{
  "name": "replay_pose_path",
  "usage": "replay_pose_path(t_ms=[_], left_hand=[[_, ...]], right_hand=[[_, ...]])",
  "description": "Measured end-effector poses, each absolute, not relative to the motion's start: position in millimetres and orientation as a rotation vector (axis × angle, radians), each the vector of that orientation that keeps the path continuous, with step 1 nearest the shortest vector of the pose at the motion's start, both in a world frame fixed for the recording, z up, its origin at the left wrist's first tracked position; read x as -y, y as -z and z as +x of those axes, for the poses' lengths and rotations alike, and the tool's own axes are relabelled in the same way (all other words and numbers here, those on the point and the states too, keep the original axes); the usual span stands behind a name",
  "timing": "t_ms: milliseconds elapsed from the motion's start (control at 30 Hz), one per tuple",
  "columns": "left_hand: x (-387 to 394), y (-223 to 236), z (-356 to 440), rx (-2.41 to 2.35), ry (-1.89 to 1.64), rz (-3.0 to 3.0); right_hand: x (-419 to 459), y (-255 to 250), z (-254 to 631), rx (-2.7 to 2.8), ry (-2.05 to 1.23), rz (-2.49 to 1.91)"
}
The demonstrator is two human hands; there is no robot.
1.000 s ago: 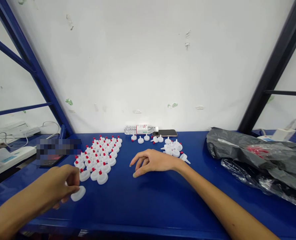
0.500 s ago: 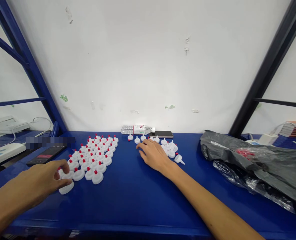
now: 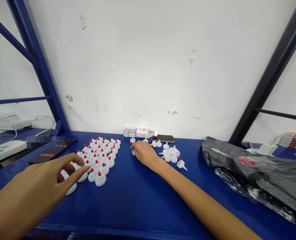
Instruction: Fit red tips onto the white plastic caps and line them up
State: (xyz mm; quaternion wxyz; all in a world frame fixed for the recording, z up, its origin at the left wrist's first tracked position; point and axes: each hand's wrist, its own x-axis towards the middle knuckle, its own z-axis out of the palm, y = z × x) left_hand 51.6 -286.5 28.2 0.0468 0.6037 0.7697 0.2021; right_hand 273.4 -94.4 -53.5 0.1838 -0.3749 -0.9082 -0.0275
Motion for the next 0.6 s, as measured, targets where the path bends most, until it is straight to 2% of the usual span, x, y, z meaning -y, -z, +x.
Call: replay_pose_path(t_ms=[100, 233, 367, 600], left_hand=[[287, -34, 62, -2.491, -0.425, 1.816], [288, -35, 70, -2.402, -0.371, 1.868], [287, -24, 82, -2.232, -0.393, 1.979], [275, 10, 126, -1.953, -0.466, 2.189]], right_hand=[[118, 49, 280, 2.605, -0.032, -0.931], [115, 34, 274, 2.533, -0.147, -0.893], [76, 27, 256, 2.504, -0.059, -1.087], [43, 51, 233, 2.538, 0.058, -1.280]])
